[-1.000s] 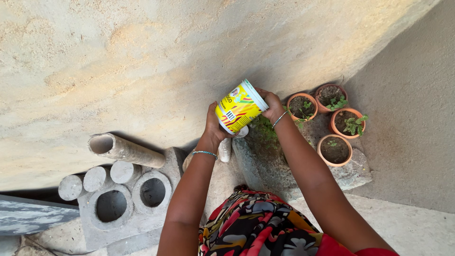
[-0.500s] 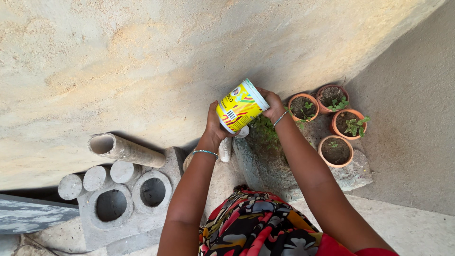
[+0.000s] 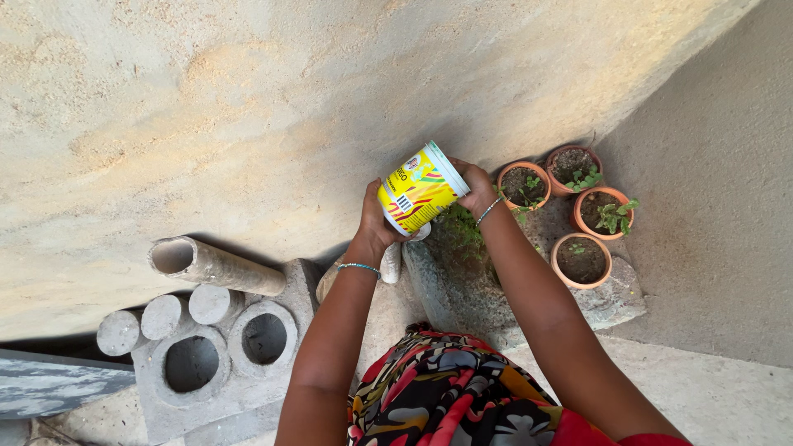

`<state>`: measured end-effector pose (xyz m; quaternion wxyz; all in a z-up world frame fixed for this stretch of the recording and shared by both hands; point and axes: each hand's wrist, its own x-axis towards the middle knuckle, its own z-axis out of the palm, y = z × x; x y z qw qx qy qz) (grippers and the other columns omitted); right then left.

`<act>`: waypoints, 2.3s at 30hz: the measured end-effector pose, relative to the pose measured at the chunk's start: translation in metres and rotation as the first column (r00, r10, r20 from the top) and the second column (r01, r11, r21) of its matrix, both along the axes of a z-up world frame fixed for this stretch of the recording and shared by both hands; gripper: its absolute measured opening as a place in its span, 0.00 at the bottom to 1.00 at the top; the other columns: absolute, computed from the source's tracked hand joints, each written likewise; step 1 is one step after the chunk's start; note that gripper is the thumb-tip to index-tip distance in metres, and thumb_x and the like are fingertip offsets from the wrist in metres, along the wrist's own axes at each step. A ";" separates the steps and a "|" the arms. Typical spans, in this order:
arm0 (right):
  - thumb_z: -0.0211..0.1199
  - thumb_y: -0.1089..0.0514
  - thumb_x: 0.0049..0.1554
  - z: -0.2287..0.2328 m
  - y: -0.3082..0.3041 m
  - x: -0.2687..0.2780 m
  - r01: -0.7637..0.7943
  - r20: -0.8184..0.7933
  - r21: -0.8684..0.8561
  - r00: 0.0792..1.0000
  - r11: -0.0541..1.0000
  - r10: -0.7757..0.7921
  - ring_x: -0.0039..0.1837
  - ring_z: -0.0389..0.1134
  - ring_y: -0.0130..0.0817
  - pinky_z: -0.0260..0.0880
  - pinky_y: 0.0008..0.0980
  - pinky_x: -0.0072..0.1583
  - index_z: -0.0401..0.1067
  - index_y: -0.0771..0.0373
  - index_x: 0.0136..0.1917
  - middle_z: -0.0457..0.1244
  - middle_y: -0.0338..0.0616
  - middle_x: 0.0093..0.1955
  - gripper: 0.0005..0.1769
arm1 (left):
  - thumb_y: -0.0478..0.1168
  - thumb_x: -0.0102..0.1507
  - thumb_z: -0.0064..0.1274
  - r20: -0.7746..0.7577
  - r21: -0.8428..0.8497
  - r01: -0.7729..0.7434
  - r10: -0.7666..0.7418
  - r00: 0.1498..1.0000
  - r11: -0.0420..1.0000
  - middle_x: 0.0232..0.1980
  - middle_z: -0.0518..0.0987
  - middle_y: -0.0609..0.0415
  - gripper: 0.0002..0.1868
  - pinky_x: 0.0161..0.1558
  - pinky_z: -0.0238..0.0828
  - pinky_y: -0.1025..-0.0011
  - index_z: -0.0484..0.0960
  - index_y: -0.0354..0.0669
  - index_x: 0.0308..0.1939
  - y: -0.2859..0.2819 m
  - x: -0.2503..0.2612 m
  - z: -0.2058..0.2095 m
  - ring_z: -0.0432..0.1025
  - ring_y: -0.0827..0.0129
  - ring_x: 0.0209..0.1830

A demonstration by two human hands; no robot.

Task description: The person waters several small potted plants and garden plants using a small container and a bucket of water.

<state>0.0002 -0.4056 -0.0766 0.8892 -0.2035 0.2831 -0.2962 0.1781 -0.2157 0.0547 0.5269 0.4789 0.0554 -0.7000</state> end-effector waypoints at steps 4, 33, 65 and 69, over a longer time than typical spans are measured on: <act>0.49 0.66 0.62 -0.003 0.000 -0.003 0.012 -0.003 -0.005 1.000 1.000 -0.012 0.60 0.72 0.48 0.74 0.43 0.63 0.63 0.75 0.73 0.67 0.61 0.64 0.26 | 0.74 0.63 0.28 -0.003 -0.007 0.006 -0.006 1.000 1.000 0.55 0.81 0.46 0.38 0.50 0.64 0.37 0.78 0.54 0.56 0.000 -0.002 0.000 0.72 0.47 0.52; 0.50 0.66 0.63 -0.013 0.001 -0.012 0.009 -0.032 0.009 0.999 1.000 -0.009 0.58 0.72 0.46 0.75 0.43 0.61 0.63 0.74 0.72 0.67 0.60 0.61 0.24 | 0.74 0.63 0.27 0.020 0.015 0.020 -0.020 1.000 1.000 0.56 0.81 0.46 0.39 0.55 0.60 0.33 0.78 0.54 0.57 0.004 -0.013 -0.005 0.73 0.44 0.53; 0.51 0.57 0.66 -0.020 -0.001 -0.100 0.117 0.033 0.034 0.992 0.993 -0.118 0.60 0.72 0.43 0.74 0.43 0.62 0.68 0.66 0.70 0.68 0.52 0.62 0.22 | 0.75 0.61 0.34 0.000 0.059 0.119 -0.120 0.993 0.991 0.53 0.82 0.48 0.37 0.56 0.61 0.37 0.80 0.54 0.54 -0.027 -0.074 -0.019 0.72 0.49 0.53; 0.52 0.55 0.67 -0.023 -0.006 -0.113 0.113 0.061 0.056 0.991 0.992 -0.116 0.59 0.72 0.44 0.75 0.44 0.60 0.68 0.66 0.67 0.69 0.51 0.60 0.19 | 0.76 0.60 0.36 0.013 0.053 0.134 -0.134 0.991 0.990 0.52 0.82 0.46 0.38 0.55 0.61 0.36 0.80 0.52 0.53 -0.035 -0.085 -0.026 0.72 0.49 0.53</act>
